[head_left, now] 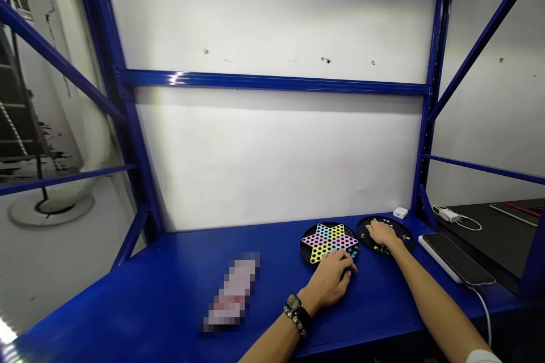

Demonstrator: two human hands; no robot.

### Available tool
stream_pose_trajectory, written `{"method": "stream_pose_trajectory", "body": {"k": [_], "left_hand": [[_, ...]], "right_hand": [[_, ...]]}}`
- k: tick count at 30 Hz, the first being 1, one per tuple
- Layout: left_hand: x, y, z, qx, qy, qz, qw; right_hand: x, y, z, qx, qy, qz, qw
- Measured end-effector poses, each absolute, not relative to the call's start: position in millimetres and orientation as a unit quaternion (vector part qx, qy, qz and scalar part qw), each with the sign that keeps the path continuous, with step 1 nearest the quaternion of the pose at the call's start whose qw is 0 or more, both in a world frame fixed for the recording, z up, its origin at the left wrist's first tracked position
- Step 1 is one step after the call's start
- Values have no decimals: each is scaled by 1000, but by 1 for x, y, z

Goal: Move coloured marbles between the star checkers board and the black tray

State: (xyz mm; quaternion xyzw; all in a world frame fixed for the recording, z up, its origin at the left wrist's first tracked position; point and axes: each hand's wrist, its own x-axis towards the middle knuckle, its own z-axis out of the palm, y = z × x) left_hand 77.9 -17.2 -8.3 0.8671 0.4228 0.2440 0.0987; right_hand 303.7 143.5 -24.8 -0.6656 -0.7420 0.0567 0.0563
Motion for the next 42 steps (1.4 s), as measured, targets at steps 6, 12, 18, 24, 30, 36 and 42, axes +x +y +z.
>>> {"method": "stream_pose_trajectory", "body": {"k": [6, 12, 18, 24, 30, 36, 42], "left_hand": [[78, -16, -11, 869, 420, 247, 93], [76, -16, -10, 868, 411, 260, 101], [70, -10, 1, 816, 428, 385, 53], [48, 1, 9, 695, 487, 526, -59], [43, 0, 11, 679, 487, 544, -78], [50, -3, 11, 704, 472, 525, -74], [50, -4, 11, 708, 479, 514, -64]], "right_hand": [[310, 150, -28, -649, -757, 66, 41], [316, 144, -27, -633, -762, 79, 107], [292, 128, -10, -581, -771, 77, 250], [202, 76, -6, -416, -872, 91, 242], [177, 42, -10, -350, -930, 16, 113], [184, 41, -10, -362, -924, 4, 127], [174, 38, -6, -357, -926, -2, 120]]}}
